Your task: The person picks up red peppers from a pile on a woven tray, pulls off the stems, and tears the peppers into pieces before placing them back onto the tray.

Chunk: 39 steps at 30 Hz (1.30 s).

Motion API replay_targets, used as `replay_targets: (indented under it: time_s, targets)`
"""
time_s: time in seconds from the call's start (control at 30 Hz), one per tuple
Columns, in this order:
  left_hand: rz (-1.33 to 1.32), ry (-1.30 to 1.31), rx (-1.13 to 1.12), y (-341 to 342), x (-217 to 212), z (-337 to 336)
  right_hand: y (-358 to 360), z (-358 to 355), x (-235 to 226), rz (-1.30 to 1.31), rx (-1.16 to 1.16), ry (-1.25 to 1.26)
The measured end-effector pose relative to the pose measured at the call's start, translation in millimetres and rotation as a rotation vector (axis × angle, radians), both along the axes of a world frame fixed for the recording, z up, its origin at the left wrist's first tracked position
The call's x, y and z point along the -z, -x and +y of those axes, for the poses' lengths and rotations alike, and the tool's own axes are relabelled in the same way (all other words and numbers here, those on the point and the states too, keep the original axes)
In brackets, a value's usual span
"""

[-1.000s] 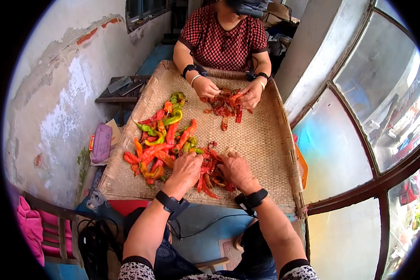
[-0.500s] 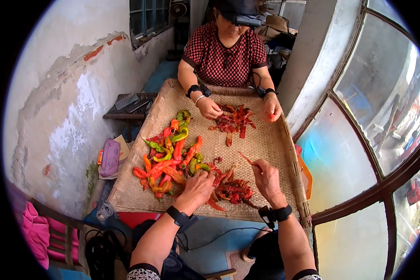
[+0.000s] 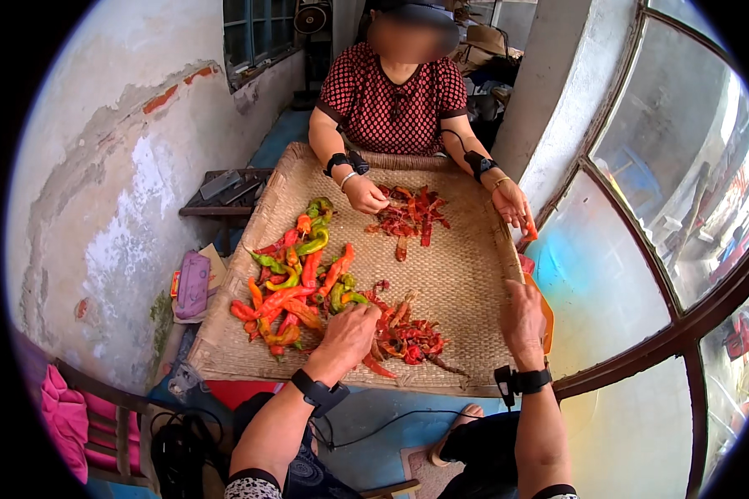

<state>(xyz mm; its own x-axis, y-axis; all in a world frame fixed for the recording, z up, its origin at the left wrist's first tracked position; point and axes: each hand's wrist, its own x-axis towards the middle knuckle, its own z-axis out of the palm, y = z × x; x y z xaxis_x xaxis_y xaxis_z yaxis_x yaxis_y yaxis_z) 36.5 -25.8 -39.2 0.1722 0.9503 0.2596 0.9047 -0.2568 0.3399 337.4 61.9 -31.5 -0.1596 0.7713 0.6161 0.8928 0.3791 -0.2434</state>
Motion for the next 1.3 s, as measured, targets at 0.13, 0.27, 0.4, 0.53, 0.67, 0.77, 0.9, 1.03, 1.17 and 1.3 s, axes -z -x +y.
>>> replay_targets:
  time_s: [0.13,0.27,0.4,0.53,0.67,0.77,0.9,1.03,1.17,1.3]
  targets:
    - [-0.071,-0.032,-0.006,-1.2,-2.9,0.2,71.6,-35.8,2.9,-0.064,-0.538,0.244]
    - [-0.075,-0.071,-0.055,1.2,-7.3,-1.5,101.8,-51.6,17.5,-0.174,-0.653,0.257]
    - [-0.107,-0.119,-0.035,1.8,-12.8,-3.7,106.3,-44.4,30.9,-0.331,-0.583,0.241]
    - [-0.092,-0.086,0.033,5.7,-13.2,-8.5,99.9,-37.6,17.4,-0.327,-0.537,0.233]
    - [-0.035,-0.122,0.131,-0.2,-5.0,-14.4,88.8,-44.3,19.7,-0.210,-0.492,0.252]
    - [-0.011,0.095,0.131,-0.2,26.1,-15.1,92.1,-38.1,24.2,-0.203,-0.479,0.215]
    - [0.081,0.141,0.225,-7.6,10.5,-17.8,83.9,-41.3,4.5,-0.109,-0.439,0.235]
    - [0.172,0.198,0.260,-12.0,3.4,-15.6,76.6,-40.0,-3.3,0.049,-0.442,0.243]
    - [0.173,0.232,0.258,-8.8,6.8,-12.6,72.2,-34.0,1.4,0.165,-0.448,0.248]
    - [0.137,0.313,0.264,-9.2,-1.2,-10.3,64.3,-30.3,-9.2,0.397,-0.431,0.292]
